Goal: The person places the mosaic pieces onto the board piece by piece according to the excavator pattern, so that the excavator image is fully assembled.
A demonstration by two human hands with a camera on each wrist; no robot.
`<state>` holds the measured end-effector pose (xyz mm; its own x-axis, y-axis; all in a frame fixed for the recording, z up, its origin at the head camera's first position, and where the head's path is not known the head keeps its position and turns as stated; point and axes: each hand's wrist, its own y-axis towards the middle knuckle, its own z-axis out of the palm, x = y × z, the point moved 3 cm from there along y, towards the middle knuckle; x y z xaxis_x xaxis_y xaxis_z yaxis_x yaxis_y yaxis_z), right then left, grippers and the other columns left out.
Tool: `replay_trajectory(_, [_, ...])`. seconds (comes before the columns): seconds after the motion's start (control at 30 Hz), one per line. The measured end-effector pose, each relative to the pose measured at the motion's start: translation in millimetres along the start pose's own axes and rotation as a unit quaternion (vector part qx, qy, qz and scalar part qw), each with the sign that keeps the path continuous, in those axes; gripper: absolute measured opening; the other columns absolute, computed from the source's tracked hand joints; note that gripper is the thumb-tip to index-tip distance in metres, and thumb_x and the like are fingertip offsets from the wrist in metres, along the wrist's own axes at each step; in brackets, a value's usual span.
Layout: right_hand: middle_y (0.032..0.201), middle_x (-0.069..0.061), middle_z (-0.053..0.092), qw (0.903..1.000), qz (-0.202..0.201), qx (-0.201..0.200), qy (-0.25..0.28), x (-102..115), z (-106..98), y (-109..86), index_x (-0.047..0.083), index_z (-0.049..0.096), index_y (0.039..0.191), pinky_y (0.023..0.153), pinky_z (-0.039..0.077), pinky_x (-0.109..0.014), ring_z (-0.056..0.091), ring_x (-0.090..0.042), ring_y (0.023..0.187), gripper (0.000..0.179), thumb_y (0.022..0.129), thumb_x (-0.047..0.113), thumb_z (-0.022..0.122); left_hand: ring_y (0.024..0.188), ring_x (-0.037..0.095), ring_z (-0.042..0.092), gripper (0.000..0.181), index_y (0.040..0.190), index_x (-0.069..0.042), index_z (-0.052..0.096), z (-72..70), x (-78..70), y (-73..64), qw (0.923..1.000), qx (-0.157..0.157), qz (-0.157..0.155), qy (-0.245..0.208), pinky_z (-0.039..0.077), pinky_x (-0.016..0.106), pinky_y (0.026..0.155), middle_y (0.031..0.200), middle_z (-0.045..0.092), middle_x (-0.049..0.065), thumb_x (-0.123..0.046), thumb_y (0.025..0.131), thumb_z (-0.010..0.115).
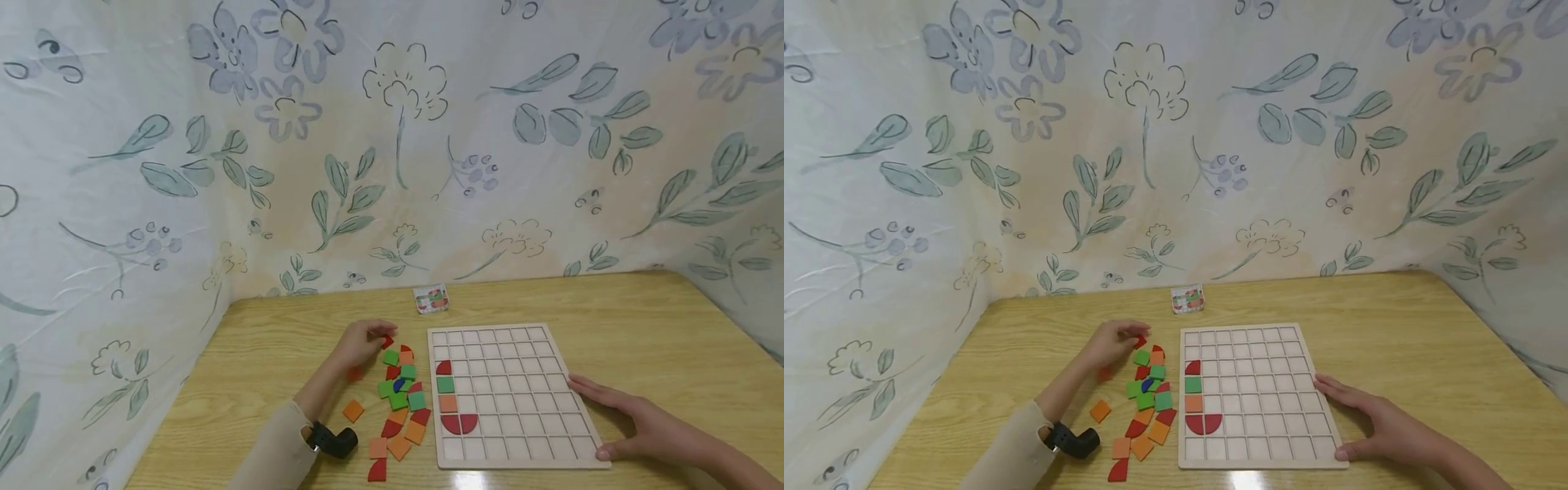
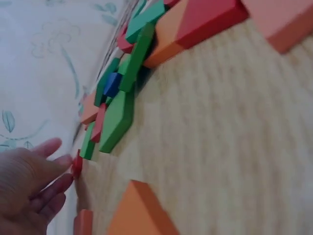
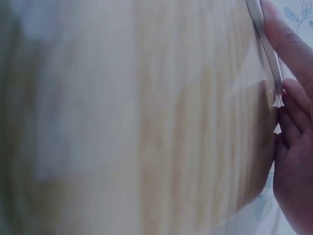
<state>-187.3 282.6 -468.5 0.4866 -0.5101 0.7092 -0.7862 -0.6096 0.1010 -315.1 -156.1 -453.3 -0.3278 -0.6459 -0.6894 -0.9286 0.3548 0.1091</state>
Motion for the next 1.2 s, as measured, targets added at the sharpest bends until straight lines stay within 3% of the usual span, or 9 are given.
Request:
replay_trajectory(0.17, [0.15,0.018,0.019,0.9998,-0.013,-0.01,-0.014,1.7,-0.6,0.5,0.006,0.031,0.143,0.088,0.011,0.004,0.01,0.023,0.125,0.087,0.073,0.03,0.075,0.094,0.019,0.061,0.029,0.111,-0.012,0.066,-0.3,1.3,-3.2,0.9996,-0.027,-0.01,0.007,0.048,0.036,0.084,0.1,0.068,0.001,-0.015,0.082,0.07])
replay_trajectory(0.43, [0.151,0.009,0.024,0.9991,-0.033,-0.024,-0.014,2.0,-1.4,0.3,0.003,0.034,0.142,0.092,0.013,0.003,0.012,0.02,0.127,0.086,0.071,0.027,0.076,0.093,0.02,0.061,0.034,0.114,-0.011,0.065,-4.6,1.8,-8.5,0.9994,-0.028,0.003,0.019,0.048,0.037,0.083,0.102,0.068,0.004,-0.006,0.081,0.069])
replay_trajectory(0.87, [0.15,0.008,0.026,0.9989,-0.033,-0.027,-0.02,0.9,-1.6,0.1,0.004,0.035,0.141,0.092,0.012,0.003,0.013,0.02,0.128,0.085,0.071,0.028,0.076,0.084,0.017,0.059,0.034,0.112,-0.011,0.066,-3.3,-2.0,-9.2,0.9977,-0.062,-0.026,-0.008,0.049,0.033,0.077,0.098,0.068,0.004,-0.006,0.079,0.07])
replay_trajectory(1.2, [0.15,0.003,0.029,0.9981,-0.043,-0.034,-0.03,2.7,-1.9,0.9,0.003,0.037,0.14,0.093,0.013,0.002,0.014,0.019,0.128,0.085,0.07,0.03,0.077,0.09,0.018,0.059,0.033,0.115,-0.012,0.065,9.3,-20.1,-3.4,0.9987,-0.024,-0.021,-0.04,0.051,0.03,0.078,0.106,0.066,0.003,-0.009,0.081,0.069])
